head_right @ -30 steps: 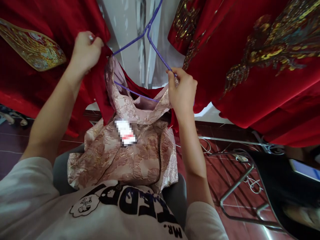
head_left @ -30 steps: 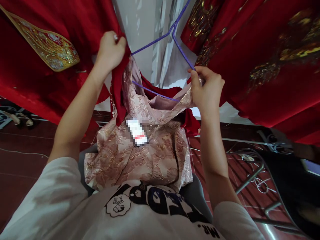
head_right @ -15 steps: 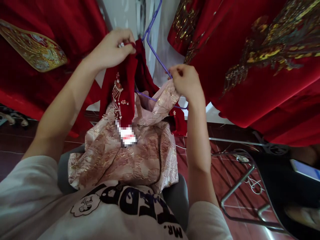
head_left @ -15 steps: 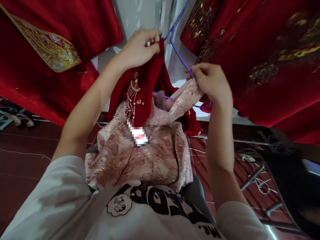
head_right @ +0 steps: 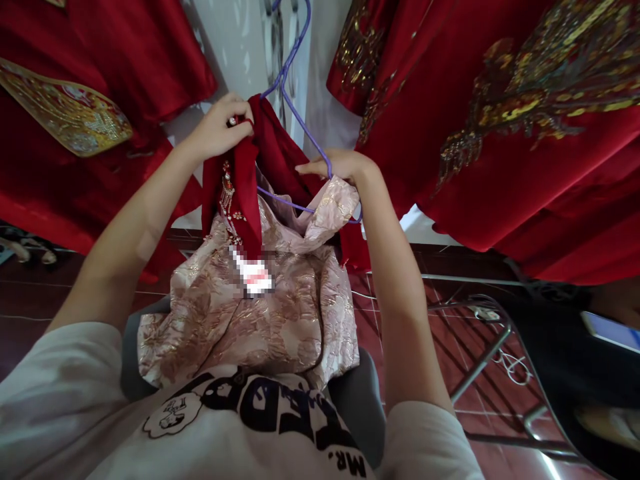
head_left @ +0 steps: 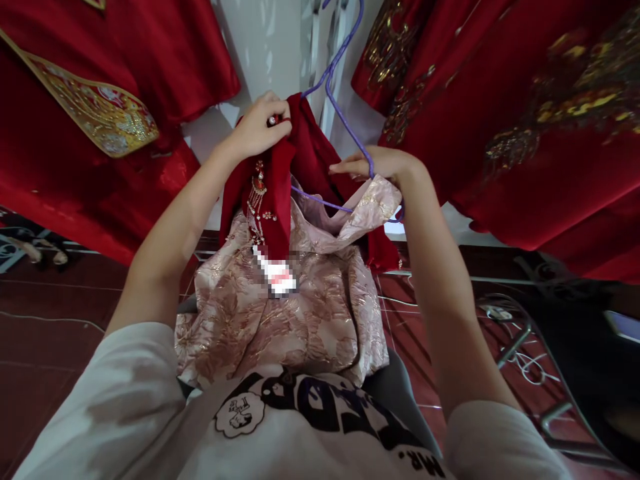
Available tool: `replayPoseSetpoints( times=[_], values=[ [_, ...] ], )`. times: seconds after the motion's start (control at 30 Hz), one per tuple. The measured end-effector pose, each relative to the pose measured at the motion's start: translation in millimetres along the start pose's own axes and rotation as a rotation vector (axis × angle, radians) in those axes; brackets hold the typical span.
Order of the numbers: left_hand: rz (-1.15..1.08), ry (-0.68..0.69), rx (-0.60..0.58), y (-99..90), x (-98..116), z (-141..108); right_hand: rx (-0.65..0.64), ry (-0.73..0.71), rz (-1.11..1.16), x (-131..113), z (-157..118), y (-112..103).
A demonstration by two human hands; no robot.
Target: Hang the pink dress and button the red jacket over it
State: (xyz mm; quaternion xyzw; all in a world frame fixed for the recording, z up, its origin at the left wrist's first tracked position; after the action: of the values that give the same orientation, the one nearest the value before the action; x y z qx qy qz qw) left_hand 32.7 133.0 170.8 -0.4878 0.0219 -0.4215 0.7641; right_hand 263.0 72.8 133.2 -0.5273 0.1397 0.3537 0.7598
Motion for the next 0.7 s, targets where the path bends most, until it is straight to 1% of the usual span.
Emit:
replayPoseSetpoints(
  times=[0.03,0.07,0.1,0.13,0.2,0.27,0.3,0.4,0.5,0.53,0.57,0.63,0.7],
  values=[
    [0.024,-0.003,-0.004,0.4,0,1,-0.099,0.067,-0.001,9,5,6],
    [0.049,-0.007,-0.003,0.4,-1,1,-0.119,0.109,-0.001,16,8,7],
    [0.072,-0.008,0.003,0.4,-1,2,-0.086,0.124,-0.005,21,9,2],
    [0.094,-0.005,0.009,0.5,-2,3,0.017,0.102,-0.012,23,8,-7],
    [0.135,0.009,0.020,1.6,-2,3,0.246,0.026,-0.045,26,-3,-31],
    [0.168,0.018,0.023,3.7,-2,1,0.392,-0.021,-0.094,31,-20,-52],
    [0.176,0.018,0.024,4.8,-1,-1,0.438,-0.024,-0.117,35,-29,-62],
    [0.184,-0.007,0.020,8.3,3,-5,0.515,-0.025,-0.184,48,-53,-88],
    [0.220,-0.051,0.015,12.4,8,-7,0.588,0.017,-0.257,53,-72,-107],
    [0.240,-0.065,0.016,14.0,10,-8,0.585,0.045,-0.261,53,-77,-109],
    [0.257,-0.078,0.021,15.5,11,-10,0.555,0.090,-0.244,54,-80,-110],
    [0.261,-0.083,0.074,16.8,14,-15,0.417,0.222,-0.144,56,-85,-103],
    [0.205,-0.061,0.157,17.6,18,-22,0.251,0.314,-0.006,55,-86,-89]
  ],
)
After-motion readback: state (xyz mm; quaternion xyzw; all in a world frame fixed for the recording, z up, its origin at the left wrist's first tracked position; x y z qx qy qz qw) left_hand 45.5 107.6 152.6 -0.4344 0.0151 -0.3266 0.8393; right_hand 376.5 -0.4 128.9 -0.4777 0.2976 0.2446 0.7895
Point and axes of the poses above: each hand's wrist, its own z-axis towards the middle knuckle, its own y-axis out of the palm, x = y × z, the point moved 6 cm from there along z, towards the middle knuckle, and after that the axes turned 5 degrees about -y, right-handed, at the moved point
